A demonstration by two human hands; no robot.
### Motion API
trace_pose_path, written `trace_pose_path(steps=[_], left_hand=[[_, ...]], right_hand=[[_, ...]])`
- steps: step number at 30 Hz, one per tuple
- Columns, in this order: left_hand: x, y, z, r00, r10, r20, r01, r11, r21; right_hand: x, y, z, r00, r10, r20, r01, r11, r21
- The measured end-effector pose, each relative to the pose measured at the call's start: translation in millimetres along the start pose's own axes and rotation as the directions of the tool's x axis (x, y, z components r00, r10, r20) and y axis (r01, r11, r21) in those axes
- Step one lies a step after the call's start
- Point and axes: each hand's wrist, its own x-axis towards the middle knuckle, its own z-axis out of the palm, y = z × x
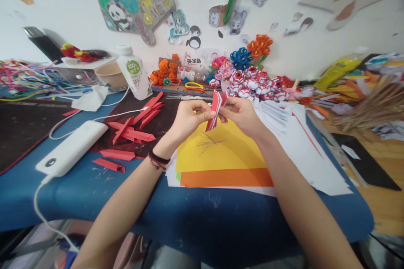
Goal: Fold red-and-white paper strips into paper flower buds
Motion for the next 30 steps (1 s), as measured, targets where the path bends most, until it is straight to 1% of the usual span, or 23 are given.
trace_pose_path(steps=[5, 8, 11, 14, 20, 30], left_hand=[[0, -1, 1.3, 0.994, 0.076, -0.082, -0.073, 0.997, 0.035], [-1, -1, 1.0, 0.992, 0.083, -0.099, -0.077, 0.995, 0.060], [-1, -2, 0.9, 0.992, 0.084, -0.093, -0.076, 0.993, 0.087], [-1, -4, 0.7, 0.988, 0.116, -0.104, -0.103, 0.987, 0.123], [0, -7, -2.3, 0.982, 0.170, -0.085, -0.145, 0.959, 0.244], [-1, 0, -2.7, 0.981, 0.191, -0.046, -0.165, 0.928, 0.335]], right_hand=[[1, 5, 0, 0.998, -0.038, -0.045, 0.038, 0.999, 0.008], [2, 7, 2, 0.995, -0.067, -0.073, 0.068, 0.997, 0.020], [3, 8, 6, 0.991, -0.074, -0.114, 0.076, 0.997, 0.011], [3, 9, 9, 0.986, -0.084, -0.144, 0.082, 0.996, -0.016], [1, 7, 9, 0.985, -0.104, -0.135, 0.099, 0.994, -0.044], [0, 3, 7, 0.988, -0.089, -0.130, 0.078, 0.993, -0.083]])
